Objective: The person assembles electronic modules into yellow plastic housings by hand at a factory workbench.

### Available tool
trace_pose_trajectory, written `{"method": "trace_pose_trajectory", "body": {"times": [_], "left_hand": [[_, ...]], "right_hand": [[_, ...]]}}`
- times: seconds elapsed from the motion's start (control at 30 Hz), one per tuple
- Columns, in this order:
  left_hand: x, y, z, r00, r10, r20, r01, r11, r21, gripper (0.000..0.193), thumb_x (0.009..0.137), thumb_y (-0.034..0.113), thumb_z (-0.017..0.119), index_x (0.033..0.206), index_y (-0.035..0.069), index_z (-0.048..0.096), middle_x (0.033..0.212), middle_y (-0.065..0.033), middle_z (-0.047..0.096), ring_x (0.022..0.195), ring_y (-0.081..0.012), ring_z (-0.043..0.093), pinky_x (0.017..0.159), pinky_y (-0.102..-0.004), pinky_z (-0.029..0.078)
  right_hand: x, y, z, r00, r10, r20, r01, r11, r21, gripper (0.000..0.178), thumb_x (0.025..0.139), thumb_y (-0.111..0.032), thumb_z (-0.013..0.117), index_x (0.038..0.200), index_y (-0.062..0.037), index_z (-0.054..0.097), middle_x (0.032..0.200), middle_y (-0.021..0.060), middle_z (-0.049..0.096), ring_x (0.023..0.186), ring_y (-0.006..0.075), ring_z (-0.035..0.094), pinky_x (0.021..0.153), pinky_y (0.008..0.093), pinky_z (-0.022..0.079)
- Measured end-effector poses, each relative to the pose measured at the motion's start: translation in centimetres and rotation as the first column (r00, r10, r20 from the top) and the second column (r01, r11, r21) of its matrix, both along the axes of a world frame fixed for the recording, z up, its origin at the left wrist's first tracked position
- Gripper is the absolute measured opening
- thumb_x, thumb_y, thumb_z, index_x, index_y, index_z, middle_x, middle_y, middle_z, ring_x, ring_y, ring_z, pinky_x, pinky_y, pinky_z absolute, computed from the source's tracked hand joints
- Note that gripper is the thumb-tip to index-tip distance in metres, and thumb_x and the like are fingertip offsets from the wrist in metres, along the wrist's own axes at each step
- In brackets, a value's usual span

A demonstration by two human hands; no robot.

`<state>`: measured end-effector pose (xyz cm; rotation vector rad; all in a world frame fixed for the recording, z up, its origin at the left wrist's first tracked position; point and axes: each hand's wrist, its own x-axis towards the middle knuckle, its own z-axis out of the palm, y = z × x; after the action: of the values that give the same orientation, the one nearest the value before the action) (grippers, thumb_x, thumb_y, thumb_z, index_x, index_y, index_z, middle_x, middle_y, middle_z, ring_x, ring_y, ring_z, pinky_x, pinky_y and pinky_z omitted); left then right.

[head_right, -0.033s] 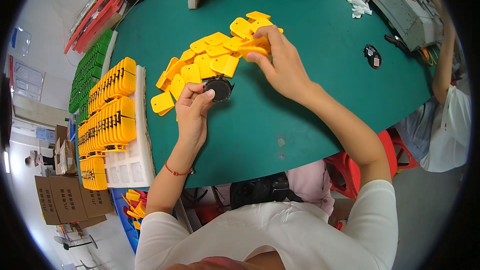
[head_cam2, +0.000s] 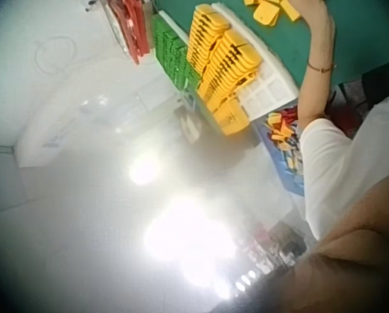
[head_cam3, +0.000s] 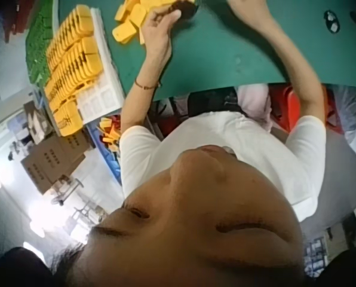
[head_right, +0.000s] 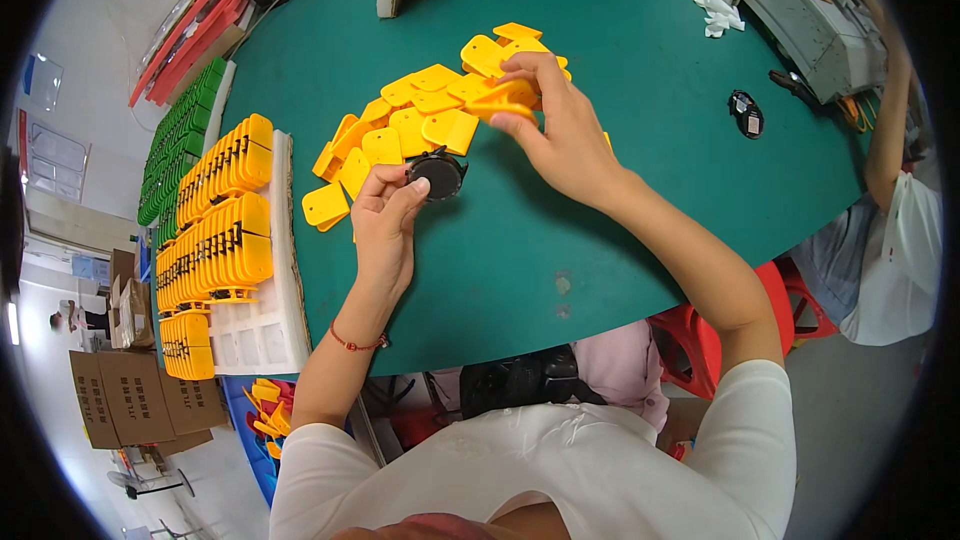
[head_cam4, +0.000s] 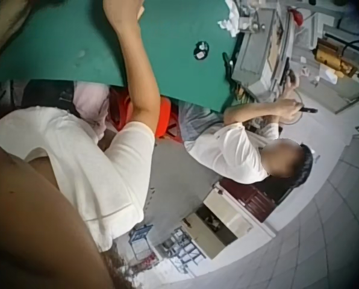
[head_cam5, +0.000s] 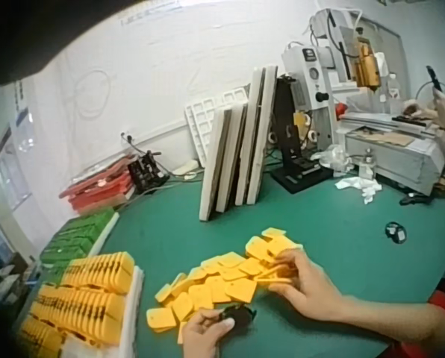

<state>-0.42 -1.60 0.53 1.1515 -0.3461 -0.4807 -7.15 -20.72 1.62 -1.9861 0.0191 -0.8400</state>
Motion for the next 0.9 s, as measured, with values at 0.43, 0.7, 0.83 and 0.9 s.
{"method": "trace_pose_trajectory", "body": {"times": [0.43, 0.7, 0.83, 0.9], "left_hand": [[0.1, -0.1, 0.2, 0.999, 0.031, -0.038, -0.03, 0.999, 0.023, 0.021, 0.077, -0.001, 0.057, 0.097, 0.001, 0.049, 0.093, -0.0088, 0.059, 0.086, -0.0146, 0.058, 0.078, -0.028, 0.049], [0.1, -0.1, 0.1, 0.998, 0.058, -0.014, -0.057, 0.995, 0.077, 0.026, 0.072, -0.005, 0.064, 0.093, -0.001, 0.05, 0.085, -0.0084, 0.059, 0.076, -0.0103, 0.057, 0.071, -0.0213, 0.048], [-0.6, -0.3, 0.2, 0.998, 0.004, 0.068, -0.013, 0.991, 0.131, 0.024, 0.071, -0.006, 0.064, 0.09, -0.002, 0.051, 0.081, -0.0076, 0.059, 0.073, -0.0093, 0.057, 0.069, -0.02, 0.048], [-0.6, -0.4, 0.4, 0.998, 0.005, 0.063, -0.013, 0.99, 0.137, 0.024, 0.07, -0.006, 0.065, 0.09, -0.002, 0.052, 0.079, -0.007, 0.059, 0.072, -0.0095, 0.057, 0.067, -0.02, 0.048]], "right_hand": [[0.1, 0.0, -0.2, 0.949, 0.314, 0.016, -0.264, 0.768, 0.583, 0.029, 0.073, -0.004, 0.067, 0.098, 0.0004, 0.054, 0.093, 0.0048, 0.057, 0.086, 0.0106, 0.055, 0.081, 0.0234, 0.045], [0.1, 0.8, -1.4, 0.963, 0.267, -0.035, -0.192, 0.77, 0.608, 0.017, 0.075, -0.008, 0.068, 0.081, -0.0003, 0.055, 0.076, 0.0016, 0.058, 0.071, 0.0046, 0.053, 0.065, 0.0173, 0.043], [-0.2, 1.6, -1.0, 0.954, 0.296, -0.045, -0.205, 0.755, 0.623, 0.018, 0.075, -0.008, 0.068, 0.083, -0.0002, 0.055, 0.076, 0.0016, 0.058, 0.07, 0.0043, 0.053, 0.065, 0.0172, 0.043], [-0.2, 1.5, -1.3, 0.944, 0.327, -0.041, -0.228, 0.736, 0.637, 0.019, 0.075, -0.008, 0.068, 0.087, -0.0008, 0.055, 0.078, 0.0008, 0.058, 0.071, 0.0028, 0.052, 0.064, 0.016, 0.042]]}}
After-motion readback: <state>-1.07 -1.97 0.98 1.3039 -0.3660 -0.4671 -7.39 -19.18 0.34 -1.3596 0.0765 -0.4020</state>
